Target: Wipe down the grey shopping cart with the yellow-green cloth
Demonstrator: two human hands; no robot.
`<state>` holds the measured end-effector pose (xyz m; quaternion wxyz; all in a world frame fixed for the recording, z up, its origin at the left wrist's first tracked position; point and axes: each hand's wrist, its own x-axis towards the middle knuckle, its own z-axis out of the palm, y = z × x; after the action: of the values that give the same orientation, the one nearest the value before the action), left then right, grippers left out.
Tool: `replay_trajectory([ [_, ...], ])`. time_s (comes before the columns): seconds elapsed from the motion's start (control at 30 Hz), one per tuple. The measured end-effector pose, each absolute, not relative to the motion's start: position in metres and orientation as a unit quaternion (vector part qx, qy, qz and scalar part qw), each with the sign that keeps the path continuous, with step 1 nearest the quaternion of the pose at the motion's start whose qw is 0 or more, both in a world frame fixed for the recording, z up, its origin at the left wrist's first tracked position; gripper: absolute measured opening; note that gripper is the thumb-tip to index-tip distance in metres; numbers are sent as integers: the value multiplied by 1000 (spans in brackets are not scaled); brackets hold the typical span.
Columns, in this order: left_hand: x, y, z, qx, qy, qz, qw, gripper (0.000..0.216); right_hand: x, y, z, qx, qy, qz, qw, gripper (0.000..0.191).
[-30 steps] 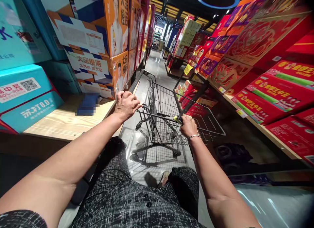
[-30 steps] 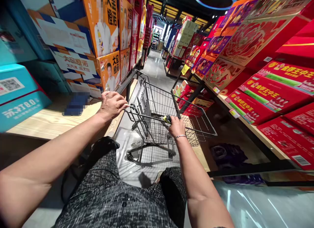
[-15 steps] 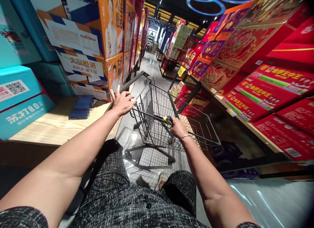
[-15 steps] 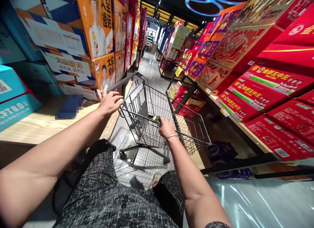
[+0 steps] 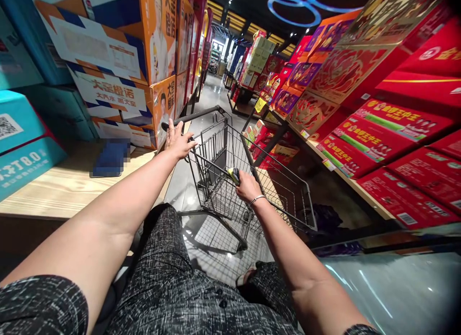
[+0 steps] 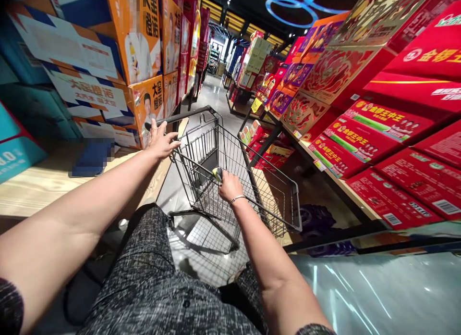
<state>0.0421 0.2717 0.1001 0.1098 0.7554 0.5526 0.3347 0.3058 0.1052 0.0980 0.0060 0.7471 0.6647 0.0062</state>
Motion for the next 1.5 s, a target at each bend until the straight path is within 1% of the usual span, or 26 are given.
replay_trajectory([
  [0.17,57,287,93,720,557,387,147,42,290,112,101,735,678,-12,7,32],
  [0.23,67,288,91,708,572,386,149,43,286,116,103,729,683,-32,2,31],
  [0.27,73,287,89,703,583,378,149,48,285,118,105,727,685,-50,0,31],
  [0.4,88,289,84,694,613,345,154,81,286,127,114,712,683,-165,-9,34],
  [0.57,81,300,80,735,568,336,156,106,305,143,116,652,677,-335,-69,34],
  [0.63,81,302,77,737,562,342,155,113,315,160,113,618,684,-376,-90,40],
  [0.67,82,302,74,730,566,352,154,116,318,172,112,611,693,-367,-110,45],
  [0.7,86,302,71,719,571,365,156,119,320,186,110,609,707,-333,-137,51],
  [0.77,94,301,63,693,577,396,174,121,319,220,107,610,739,-210,-196,60],
  [0.8,98,302,59,681,577,409,190,120,317,238,105,605,753,-142,-217,62],
  [0.87,103,305,50,665,570,426,225,115,309,272,101,591,772,-23,-232,58],
  [0.93,104,310,43,666,556,431,248,112,301,303,96,586,773,67,-232,49],
  [1.03,101,319,35,682,532,433,255,110,295,336,79,589,763,143,-222,45],
  [1.17,98,326,24,705,495,453,230,105,298,352,38,589,762,133,-235,46],
  [1.27,97,327,18,717,472,469,207,102,305,338,-3,601,758,100,-234,43],
  [1.37,97,328,15,721,462,478,194,101,314,308,-47,603,781,29,-164,36],
  [1.5,95,331,16,724,464,473,190,100,323,270,-93,613,787,-59,-43,35],
])
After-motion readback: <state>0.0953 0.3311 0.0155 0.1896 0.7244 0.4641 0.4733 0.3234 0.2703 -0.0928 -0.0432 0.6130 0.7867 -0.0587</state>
